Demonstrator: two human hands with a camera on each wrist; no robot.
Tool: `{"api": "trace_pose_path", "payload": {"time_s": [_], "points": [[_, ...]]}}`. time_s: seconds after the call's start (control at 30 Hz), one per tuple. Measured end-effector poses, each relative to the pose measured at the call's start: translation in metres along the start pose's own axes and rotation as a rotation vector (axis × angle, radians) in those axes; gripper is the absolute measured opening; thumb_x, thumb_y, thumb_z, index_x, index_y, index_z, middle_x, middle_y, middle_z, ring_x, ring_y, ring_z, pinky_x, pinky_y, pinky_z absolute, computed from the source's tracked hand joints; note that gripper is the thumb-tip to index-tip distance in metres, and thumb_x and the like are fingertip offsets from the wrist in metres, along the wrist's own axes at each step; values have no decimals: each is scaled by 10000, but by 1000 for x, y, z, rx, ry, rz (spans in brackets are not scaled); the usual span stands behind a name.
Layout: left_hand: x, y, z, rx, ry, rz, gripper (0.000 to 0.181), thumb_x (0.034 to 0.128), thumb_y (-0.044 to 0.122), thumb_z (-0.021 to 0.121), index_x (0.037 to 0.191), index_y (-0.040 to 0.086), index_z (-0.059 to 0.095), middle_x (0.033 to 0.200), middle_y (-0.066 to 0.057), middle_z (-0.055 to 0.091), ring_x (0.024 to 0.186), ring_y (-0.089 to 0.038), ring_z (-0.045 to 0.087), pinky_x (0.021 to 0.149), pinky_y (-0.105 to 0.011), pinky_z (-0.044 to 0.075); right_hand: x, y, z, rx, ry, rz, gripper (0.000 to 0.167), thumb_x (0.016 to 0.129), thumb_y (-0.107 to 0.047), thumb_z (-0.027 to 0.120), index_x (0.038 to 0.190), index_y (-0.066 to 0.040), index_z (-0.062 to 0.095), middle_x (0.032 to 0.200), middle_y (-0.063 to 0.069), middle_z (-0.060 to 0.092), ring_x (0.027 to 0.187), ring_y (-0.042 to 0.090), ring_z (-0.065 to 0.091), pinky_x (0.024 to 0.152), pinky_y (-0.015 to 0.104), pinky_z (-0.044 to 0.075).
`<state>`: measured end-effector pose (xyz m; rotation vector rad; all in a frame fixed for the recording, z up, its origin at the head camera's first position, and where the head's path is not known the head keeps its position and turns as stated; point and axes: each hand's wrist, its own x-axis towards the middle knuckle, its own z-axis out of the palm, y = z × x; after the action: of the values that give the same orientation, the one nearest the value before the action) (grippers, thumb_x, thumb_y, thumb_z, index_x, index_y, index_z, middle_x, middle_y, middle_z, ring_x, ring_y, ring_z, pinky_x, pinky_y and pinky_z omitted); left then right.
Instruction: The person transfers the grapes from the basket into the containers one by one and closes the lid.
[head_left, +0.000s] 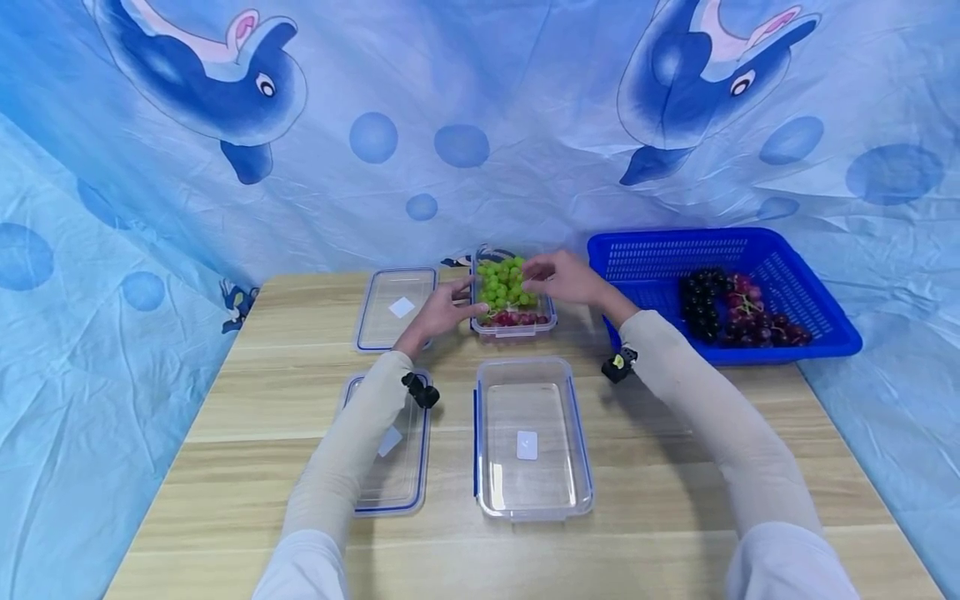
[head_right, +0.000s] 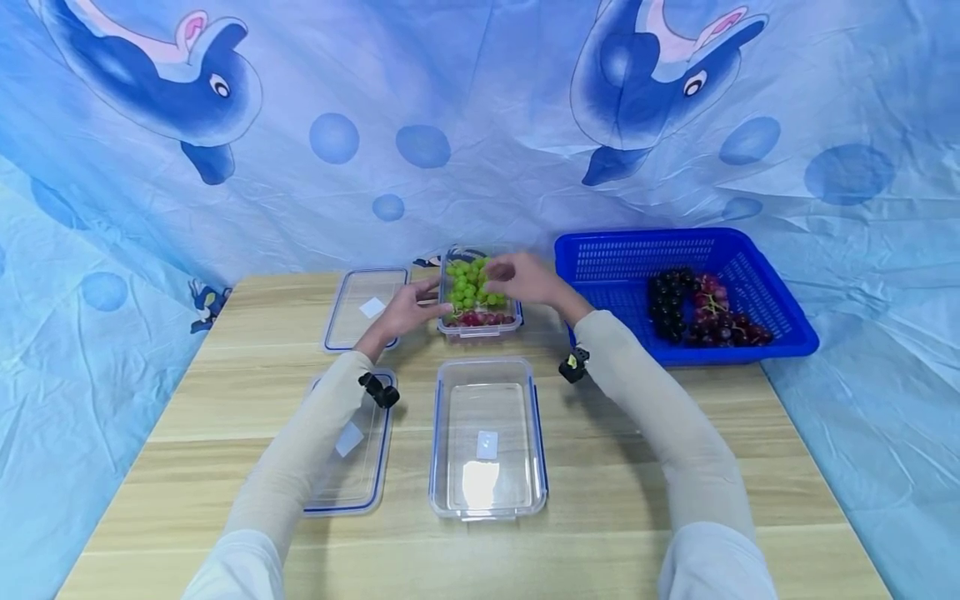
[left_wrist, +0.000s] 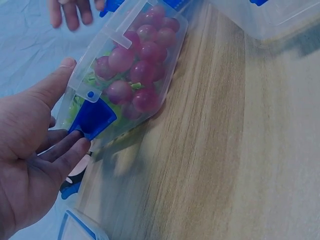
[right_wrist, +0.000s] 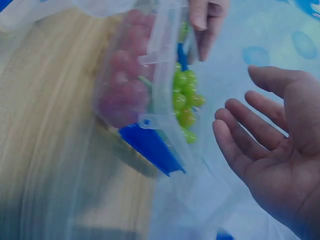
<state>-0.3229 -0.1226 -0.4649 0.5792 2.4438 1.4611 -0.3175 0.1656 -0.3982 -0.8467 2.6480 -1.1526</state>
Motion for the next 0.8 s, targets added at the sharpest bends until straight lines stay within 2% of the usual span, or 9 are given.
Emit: {"api": "trace_pose_path", "payload": {"time_s": [0.2, 0.33, 0.43, 0.53, 0.73, 0.8], "points": [[-3, 1, 0, -8, 1, 12, 804, 965, 365, 724, 1592, 56, 329, 1636, -160, 345, 1419, -363, 460, 1120, -506, 474, -19, -8, -20, -4, 113, 16, 422, 994, -320, 693, 1353, -101, 662, 1244, 137, 712, 1112, 283, 674, 954, 475, 565], [-3, 0, 0, -12, -6, 21, 785, 984, 354, 703, 1594, 45, 318, 1640, -160, 338, 1422, -362, 456, 1124, -498, 473, -31, -16, -26, -7, 137, 7, 424, 988, -332, 698, 1348, -110, 668, 1252, 133, 711, 1104, 266, 683, 958, 458, 575], [-6, -1, -3, -12, 2, 3, 755, 1008, 376, 662, 1600, 61, 314, 1647, -137, 333, 1433, -347, 447, 1121, -485, 479, -39, -19, -27, 0, 162, 0, 407, 982, -312, 706, 1328, -99, 679, 1247, 121, 714, 1095, 262, 689, 963, 451, 576], [-13, -1, -9, -18, 42, -16, 718, 1023, 407, 627, 1598, 90, 335, 1644, -112, 348, 1429, -321, 458, 1105, -475, 493, -46, -20, -27, 2, 184, 6, 406, 976, -319, 713, 1319, -103, 686, 1259, 122, 711, 1093, 267, 691, 955, 459, 578], [-27, -1, -30, -1, 154, 28, 682, 1025, 434, 614, 1558, 62, 405, 1582, -178, 431, 1372, -332, 520, 1101, -490, 493, -52, -22, -27, 19, 198, 12, 391, 973, -298, 718, 1313, -107, 692, 1275, 148, 700, 1092, 274, 693, 939, 475, 582], [-33, -3, -39, 12, 188, 32, 657, 1025, 436, 612, 1545, 76, 431, 1563, -165, 458, 1367, -326, 525, 1100, -491, 495, -51, -23, -27, 21, 197, 14, 383, 977, -288, 714, 1309, -101, 692, 1270, 146, 702, 1095, 278, 692, 937, 479, 584]]}}
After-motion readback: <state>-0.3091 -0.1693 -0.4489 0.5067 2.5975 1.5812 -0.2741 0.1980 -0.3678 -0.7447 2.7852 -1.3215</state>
